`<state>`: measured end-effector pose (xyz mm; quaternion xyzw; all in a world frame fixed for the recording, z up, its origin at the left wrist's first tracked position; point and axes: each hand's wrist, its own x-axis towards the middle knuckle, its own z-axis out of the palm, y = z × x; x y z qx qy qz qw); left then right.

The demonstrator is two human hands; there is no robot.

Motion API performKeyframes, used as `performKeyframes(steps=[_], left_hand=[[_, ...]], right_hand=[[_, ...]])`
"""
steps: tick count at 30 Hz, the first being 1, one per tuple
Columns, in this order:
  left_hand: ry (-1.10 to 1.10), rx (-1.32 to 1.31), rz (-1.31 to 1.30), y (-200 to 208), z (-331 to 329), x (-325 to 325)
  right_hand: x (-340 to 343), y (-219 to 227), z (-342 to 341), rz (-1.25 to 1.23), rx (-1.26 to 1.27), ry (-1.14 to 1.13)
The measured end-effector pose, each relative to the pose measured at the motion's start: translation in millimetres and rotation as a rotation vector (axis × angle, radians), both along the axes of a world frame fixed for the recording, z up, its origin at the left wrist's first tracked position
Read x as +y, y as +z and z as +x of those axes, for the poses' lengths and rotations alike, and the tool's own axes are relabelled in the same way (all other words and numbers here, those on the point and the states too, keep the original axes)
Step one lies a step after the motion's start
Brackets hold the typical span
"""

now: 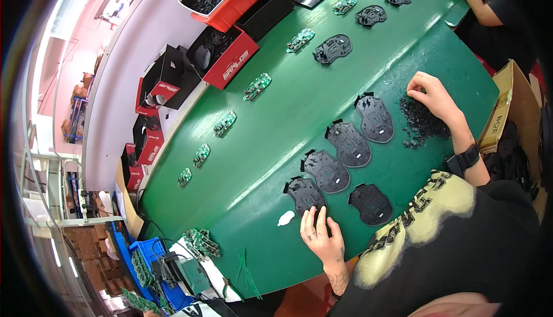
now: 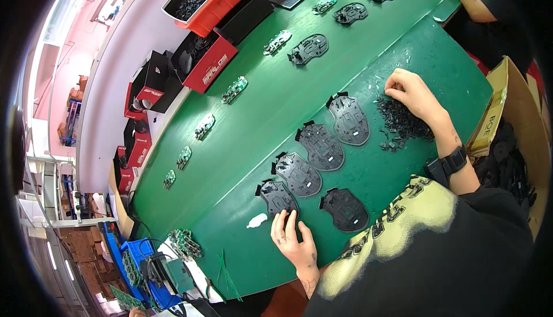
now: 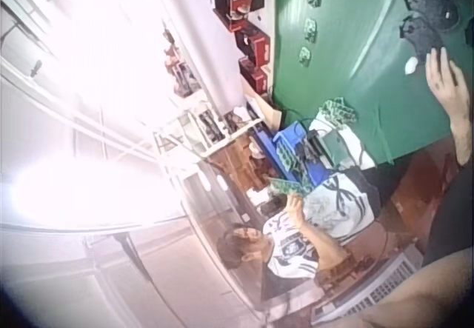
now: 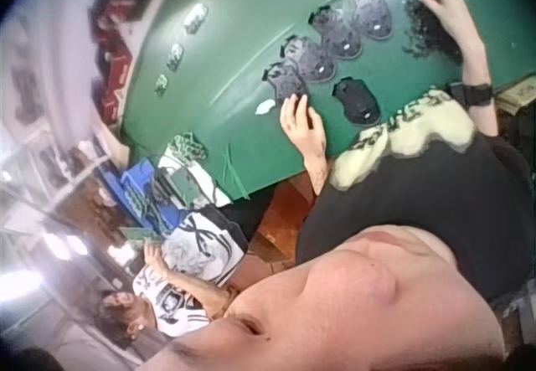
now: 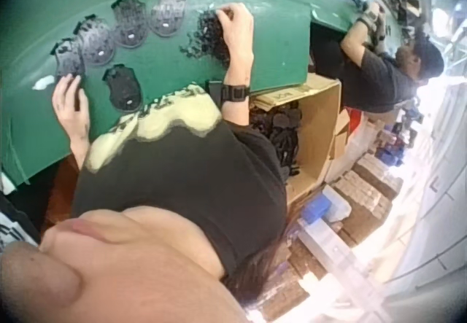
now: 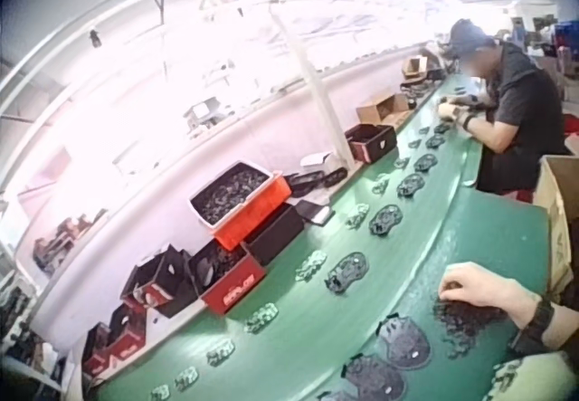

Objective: Assembling electronic components onto plastic mouse shells at a factory workbench.

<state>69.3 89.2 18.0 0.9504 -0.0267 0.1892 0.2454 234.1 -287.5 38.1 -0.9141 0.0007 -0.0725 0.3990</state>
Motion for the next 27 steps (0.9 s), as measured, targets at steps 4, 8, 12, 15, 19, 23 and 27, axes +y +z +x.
performKeyframes(steps=[4, 8, 12, 15, 19, 23, 27], left_hand=[[0.012, 0.005, -0.014, 1, 0, -2], [0.013, -0.011, -0.002, -2, 0, -1], [0.016, 0.003, -0.012, -3, -2, 1], [0.027, -0.002, -0.022, -4, -1, 2], [0.052, -0.001, -0.014, -3, 1, 3], [0.013, -0.020, -0.079, -5, 9, -11], [0.069, -0.022, -0.041, -6, 3, 10]], right_hand=[[-8, 8, -1, -0.033, -0.050, -0.030], [-5, 9, -3, -0.041, 0.015, -0.021], [-6, 2, -2, -0.012, 0.057, -0.023], [0, 8, -1, 0.004, 0.085, -0.005], [21, 12, 3, 0.080, -0.033, 0.003], [82, 41, -13, 0.487, 0.221, 0.279], [192, 17, -22, 0.491, 0.359, 0.707]])
